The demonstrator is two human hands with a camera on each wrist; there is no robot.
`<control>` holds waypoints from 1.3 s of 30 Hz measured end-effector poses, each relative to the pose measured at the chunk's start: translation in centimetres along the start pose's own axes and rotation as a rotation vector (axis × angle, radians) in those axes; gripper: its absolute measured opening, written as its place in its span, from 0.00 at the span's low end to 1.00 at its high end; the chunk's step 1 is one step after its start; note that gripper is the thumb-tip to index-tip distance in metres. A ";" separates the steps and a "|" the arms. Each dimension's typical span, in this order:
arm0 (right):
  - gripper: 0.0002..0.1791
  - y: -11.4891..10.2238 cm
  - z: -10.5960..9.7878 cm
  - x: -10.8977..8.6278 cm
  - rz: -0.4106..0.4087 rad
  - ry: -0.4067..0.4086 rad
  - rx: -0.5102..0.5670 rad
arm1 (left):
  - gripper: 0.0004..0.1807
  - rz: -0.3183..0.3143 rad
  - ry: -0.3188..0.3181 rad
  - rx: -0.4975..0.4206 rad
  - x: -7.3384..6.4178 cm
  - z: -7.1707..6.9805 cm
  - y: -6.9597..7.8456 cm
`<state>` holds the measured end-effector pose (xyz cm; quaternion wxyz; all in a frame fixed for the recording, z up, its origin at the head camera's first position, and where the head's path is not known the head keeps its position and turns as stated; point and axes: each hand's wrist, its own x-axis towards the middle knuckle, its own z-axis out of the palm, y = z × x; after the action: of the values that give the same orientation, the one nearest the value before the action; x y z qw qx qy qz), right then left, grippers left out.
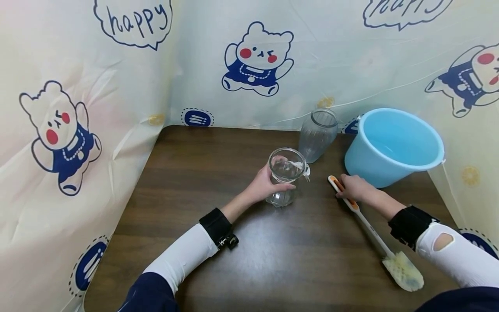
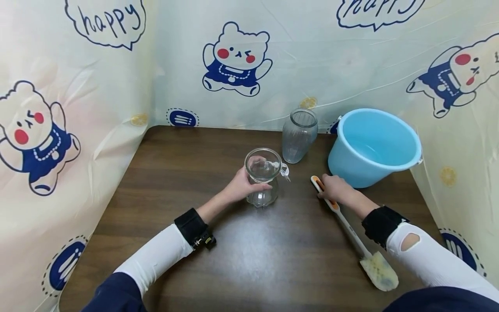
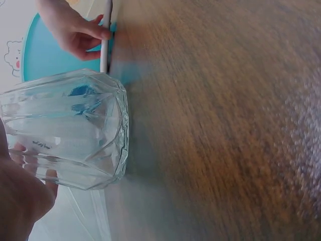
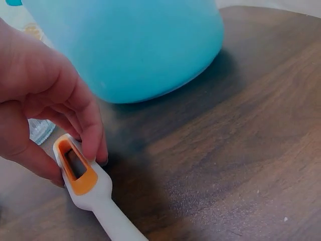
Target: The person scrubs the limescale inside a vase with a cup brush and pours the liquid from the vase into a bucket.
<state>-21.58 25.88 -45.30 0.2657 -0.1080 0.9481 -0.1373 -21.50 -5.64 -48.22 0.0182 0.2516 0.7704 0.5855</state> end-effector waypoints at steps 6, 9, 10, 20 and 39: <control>0.15 0.2 -0.4 -0.2 0.006 -0.018 -0.002 | 0.41 0.032 -0.002 -0.031 -0.1 -0.1 0.8; 0.14 0.2 -0.3 -0.4 0.005 -0.033 -0.010 | 0.40 0.039 -0.008 -0.045 -0.4 -0.1 1.8; 0.14 0.2 -0.4 -0.5 0.002 -0.034 -0.010 | 0.40 0.040 -0.008 -0.045 -0.4 -0.2 2.2; 0.17 -0.7 -1.1 -1.2 -0.008 0.005 -0.051 | 0.38 0.023 -0.004 -0.029 -0.8 -0.7 4.1; 0.43 -8.7 -0.8 -3.6 -0.378 0.398 0.215 | 0.45 -0.003 0.004 0.064 -0.7 -1.6 1.9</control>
<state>-17.82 18.87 -40.12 0.0541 -0.2247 0.9248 -0.3023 -20.70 -7.03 -46.14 0.0093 0.2498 0.7891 0.5611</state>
